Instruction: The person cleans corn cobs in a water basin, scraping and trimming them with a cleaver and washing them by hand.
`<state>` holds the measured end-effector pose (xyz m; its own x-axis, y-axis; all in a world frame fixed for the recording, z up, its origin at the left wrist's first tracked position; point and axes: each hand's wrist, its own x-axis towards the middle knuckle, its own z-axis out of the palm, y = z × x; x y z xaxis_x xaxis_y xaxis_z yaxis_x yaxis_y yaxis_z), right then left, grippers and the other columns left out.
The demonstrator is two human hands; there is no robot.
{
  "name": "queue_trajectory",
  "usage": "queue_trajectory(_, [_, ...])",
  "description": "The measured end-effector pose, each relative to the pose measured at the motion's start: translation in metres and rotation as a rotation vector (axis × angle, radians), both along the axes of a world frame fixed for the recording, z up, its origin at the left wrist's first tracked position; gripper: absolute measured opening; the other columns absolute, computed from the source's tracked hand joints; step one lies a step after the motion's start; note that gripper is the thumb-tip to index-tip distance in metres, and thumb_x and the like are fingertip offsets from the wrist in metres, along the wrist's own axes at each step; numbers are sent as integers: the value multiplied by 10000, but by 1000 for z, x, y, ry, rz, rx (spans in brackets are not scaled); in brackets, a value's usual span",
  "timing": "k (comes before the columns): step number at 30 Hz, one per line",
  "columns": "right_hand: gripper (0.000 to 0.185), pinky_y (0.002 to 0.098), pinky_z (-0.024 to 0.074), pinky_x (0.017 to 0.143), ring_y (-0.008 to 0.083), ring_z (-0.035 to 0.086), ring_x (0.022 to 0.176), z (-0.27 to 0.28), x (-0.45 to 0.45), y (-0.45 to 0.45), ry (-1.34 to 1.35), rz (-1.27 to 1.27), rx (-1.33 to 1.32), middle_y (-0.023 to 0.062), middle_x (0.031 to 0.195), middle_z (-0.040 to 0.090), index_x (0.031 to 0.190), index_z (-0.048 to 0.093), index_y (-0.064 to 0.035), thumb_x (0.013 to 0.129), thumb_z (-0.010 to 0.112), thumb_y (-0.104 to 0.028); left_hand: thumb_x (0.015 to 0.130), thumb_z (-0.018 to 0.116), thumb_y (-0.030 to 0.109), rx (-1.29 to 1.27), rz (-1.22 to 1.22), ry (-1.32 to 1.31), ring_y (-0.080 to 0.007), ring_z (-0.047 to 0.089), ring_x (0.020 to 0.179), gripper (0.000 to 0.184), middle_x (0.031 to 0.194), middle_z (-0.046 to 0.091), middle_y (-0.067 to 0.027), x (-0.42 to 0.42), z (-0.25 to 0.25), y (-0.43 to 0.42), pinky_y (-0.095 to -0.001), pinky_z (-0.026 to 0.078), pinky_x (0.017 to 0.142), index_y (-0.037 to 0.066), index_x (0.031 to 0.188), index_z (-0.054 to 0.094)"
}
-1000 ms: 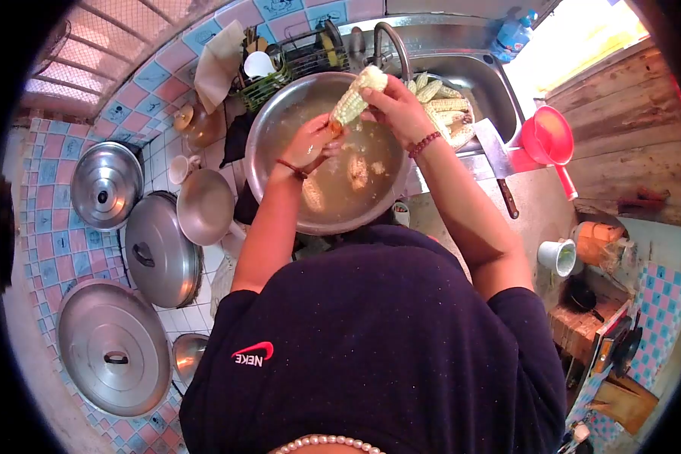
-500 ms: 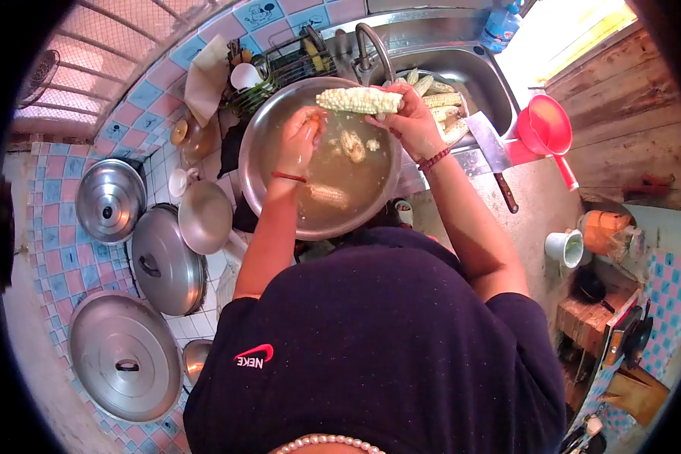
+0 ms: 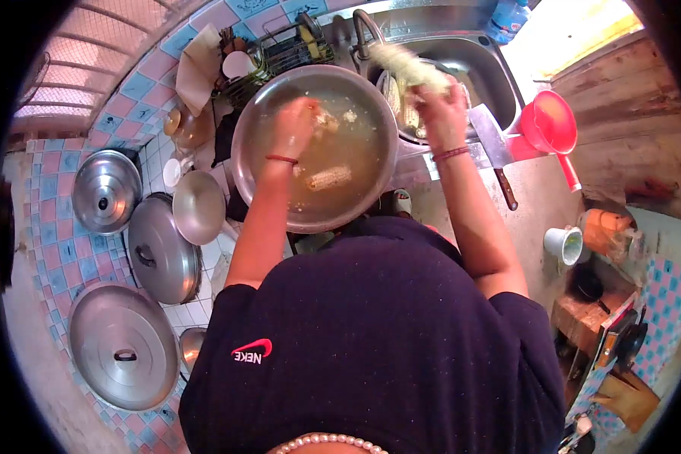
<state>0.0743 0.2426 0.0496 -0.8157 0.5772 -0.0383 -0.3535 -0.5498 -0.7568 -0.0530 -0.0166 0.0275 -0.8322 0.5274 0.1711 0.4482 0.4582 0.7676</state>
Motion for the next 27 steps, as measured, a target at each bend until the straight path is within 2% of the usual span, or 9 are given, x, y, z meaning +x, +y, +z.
queue_trajectory(2, [432, 415, 601, 771, 283, 666, 924, -31, -3, 40, -24, -230, -8, 146, 1055, 612, 1203, 425, -31, 859, 678, 35, 906, 577, 215, -4, 132, 81, -322, 632, 1063, 279, 1186, 645, -177, -23, -30, -24, -398, 493, 929, 89, 1133, 677])
queue_trajectory(5, [458, 436, 625, 732, 304, 677, 872, -84, -1, 82, -329, -311, 16, 181, 1029, 602, 1156, 397, -11, 831, 718, 18, 881, 623, 203, -605, 418, 154, -378, 461, 1301, 429, 1460, 451, -147, 3, -33, -23, -475, 404, 1057, 258, 1306, 598])
queue_trajectory(8, [467, 446, 631, 726, 329, 680, 874, -156, -1, 110, -538, -197, -50, 188, 1057, 599, 1165, 379, -24, 819, 684, 52, 851, 668, 217, -738, 205, 386, -416, 296, 1407, 599, 1582, 268, -83, 15, -49, -11, -561, 335, 1097, 398, 1394, 491])
queue_trajectory(9, [482, 454, 629, 730, 332, 679, 878, -171, -3, 111, -568, -208, -71, 192, 1078, 598, 1188, 386, -35, 814, 671, 72, 835, 681, 227, -606, 139, 569, -382, 321, 1395, 568, 1519, 371, -81, 5, -73, -10, -584, 377, 1053, 349, 1367, 522])
queue_trajectory(12, [724, 419, 614, 707, 273, 652, 975, -149, -6, 72, -706, -249, 125, 150, 1123, 594, 1415, 294, -98, 824, 701, -1, 831, 655, 193, -578, 20, 294, -398, 397, 1331, 567, 1465, 424, -68, -13, -113, 0, -523, 405, 1043, 303, 1369, 515])
queue_trajectory(13, [787, 374, 603, 694, 248, 625, 1010, -138, -10, 62, -792, -227, 352, 141, 1334, 460, 1428, 360, -56, 763, 782, -60, 850, 633, 183, -719, 43, 148, -396, 454, 1268, 531, 1393, 482, -86, -13, -106, 4, -519, 425, 1019, 260, 1362, 516])
queue_trajectory(16, [697, 307, 555, 815, 219, 635, 1033, -123, -2, 41, -680, -216, 645, 131, 1377, 441, 1392, 420, -34, 789, 762, -105, 854, 652, 229, -682, 135, -127, -394, 491, 1221, 504, 1362, 498, -123, -16, -98, 2, -495, 429, 1020, 239, 1342, 530])
queue_trajectory(20, [498, 325, 515, 882, 233, 654, 1015, -104, 37, 84, -667, -341, 1050, 133, 1132, 653, 1254, 552, -29, 789, 719, -90, 811, 721, 289, -634, 160, 243, -365, 501, 1206, 573, 1316, 500, -152, 34, -50, -10, -458, 477, 953, 186, 1336, 513])
queue_trajectory(27, [473, 475, 460, 960, 369, 572, 1163, -121, 151, 118, -1743, -158, 1393, 210, 1139, 633, 1231, 507, -75, 775, 623, -127, 755, 782, 341, -504, -1, -40, -373, 564, 1116, 656, 1188, 576, -196, 77, -86, 13, -466, 478, 928, 49, 1280, 520])
